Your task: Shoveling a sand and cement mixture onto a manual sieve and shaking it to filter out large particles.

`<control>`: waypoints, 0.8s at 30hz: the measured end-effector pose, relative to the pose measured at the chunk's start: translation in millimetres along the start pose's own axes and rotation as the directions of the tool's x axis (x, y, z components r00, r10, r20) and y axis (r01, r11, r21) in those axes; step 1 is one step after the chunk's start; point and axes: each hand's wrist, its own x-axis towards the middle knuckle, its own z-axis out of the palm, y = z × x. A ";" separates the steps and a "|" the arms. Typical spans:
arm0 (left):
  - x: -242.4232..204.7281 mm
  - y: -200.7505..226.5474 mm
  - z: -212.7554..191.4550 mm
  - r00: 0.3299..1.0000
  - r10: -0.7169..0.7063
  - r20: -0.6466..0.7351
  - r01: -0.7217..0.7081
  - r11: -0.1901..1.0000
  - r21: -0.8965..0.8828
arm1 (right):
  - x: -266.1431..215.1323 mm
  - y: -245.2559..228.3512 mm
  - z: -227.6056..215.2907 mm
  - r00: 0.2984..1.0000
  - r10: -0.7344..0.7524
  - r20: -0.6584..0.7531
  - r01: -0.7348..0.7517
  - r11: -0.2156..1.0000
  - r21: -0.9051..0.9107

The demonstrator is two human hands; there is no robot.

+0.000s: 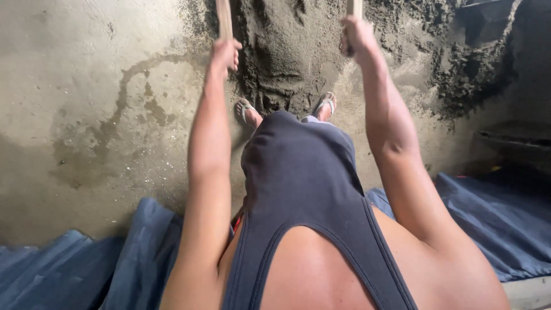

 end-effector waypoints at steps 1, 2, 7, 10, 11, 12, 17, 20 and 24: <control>1.9 5.1 -0.5 1.000 -0.004 -0.004 0.004 1.000 -0.004 | -4.9 -7.0 -2.4 1.000 0.001 0.004 -0.001 1.000 -0.006; 3.9 10.6 -1.1 0.999 -0.032 0.042 0.033 0.999 -0.019 | -9.8 -14.5 -4.7 1.000 0.003 -0.009 -0.003 1.000 -0.013; -57.5 -63.5 14.6 1.000 -0.020 0.009 0.020 0.998 -0.054 | -3.9 109.8 -8.1 0.991 -0.085 -0.106 0.089 0.995 0.036; -102.9 -139.0 25.5 0.994 -0.106 0.007 0.100 0.962 0.253 | 1.6 221.5 -24.1 0.994 -0.077 -0.075 0.078 0.997 0.016; -96.5 -172.3 34.5 0.984 -0.177 0.019 0.165 0.947 0.274 | -0.3 249.8 -31.1 0.997 -0.017 -0.078 0.018 1.000 0.019; -89.7 -206.1 43.8 0.968 -0.248 0.029 0.229 0.928 0.295 | -1.6 278.7 -38.2 0.996 0.043 -0.080 -0.042 0.999 0.021; -139.0 -139.5 14.0 0.946 -0.324 -0.009 0.317 0.921 0.226 | -4.2 270.3 -20.7 0.992 0.094 -0.081 -0.100 0.992 -0.080; -102.4 -110.7 8.8 0.968 -0.249 -0.028 0.250 0.952 0.178 | 15.1 215.8 -1.9 0.996 0.025 -0.083 -0.031 0.996 -0.081; -76.1 15.5 -2.9 0.971 -0.210 0.115 0.207 0.978 0.042 | -47.7 15.5 12.5 0.991 0.128 0.030 -0.125 0.988 -0.088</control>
